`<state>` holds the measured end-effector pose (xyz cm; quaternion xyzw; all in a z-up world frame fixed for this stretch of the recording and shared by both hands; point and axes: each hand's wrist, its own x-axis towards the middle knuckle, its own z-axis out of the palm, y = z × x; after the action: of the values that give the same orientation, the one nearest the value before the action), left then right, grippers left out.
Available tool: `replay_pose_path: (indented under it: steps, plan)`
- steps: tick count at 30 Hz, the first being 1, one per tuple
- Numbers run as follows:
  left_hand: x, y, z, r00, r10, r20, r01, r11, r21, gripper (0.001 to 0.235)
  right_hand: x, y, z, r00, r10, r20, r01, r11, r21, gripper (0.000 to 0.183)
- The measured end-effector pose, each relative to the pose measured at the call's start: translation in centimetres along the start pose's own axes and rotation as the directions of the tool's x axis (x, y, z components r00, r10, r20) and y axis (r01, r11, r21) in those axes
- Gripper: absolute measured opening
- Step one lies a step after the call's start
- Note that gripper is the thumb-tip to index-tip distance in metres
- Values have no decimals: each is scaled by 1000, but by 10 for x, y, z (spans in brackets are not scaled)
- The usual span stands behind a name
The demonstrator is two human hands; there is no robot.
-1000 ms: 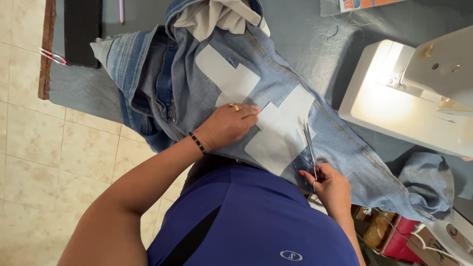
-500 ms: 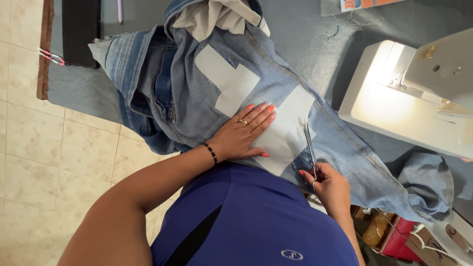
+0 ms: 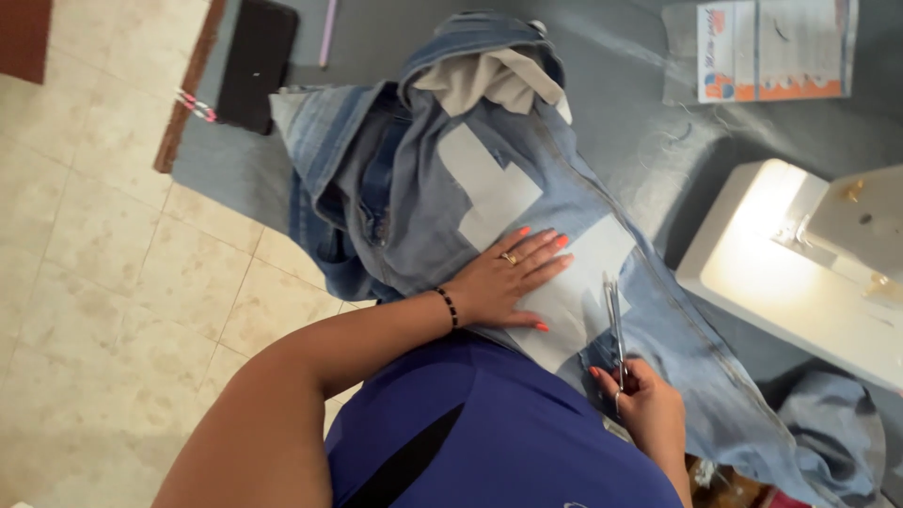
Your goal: Trimming the edges of white fabric patches on a pair of jeans using scissors
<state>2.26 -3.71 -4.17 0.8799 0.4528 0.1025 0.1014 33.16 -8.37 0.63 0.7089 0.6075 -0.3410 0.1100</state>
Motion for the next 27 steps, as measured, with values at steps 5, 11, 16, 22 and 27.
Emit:
replay_pose_path:
  steps: [5,11,16,22,27]
  plan:
    - [-1,3,-2,998,-23,55,19,997,81,101,3,7,6,1000,-4,-27,2,999,-50,44]
    - [-2,3,1,997,-31,64,24,995,100,103,3,6,4,998,58,12,-57,996,-64,40]
    - [-2,4,-8,993,-58,105,43,989,139,102,26,39,31,1000,-17,-15,13,974,-226,45]
    - [-4,6,-7,992,-68,106,54,990,127,102,22,58,46,986,-65,-154,34,979,-200,40]
    - [-11,6,-43,999,43,9,-44,987,155,92,10,41,54,962,33,-271,-54,996,-70,33]
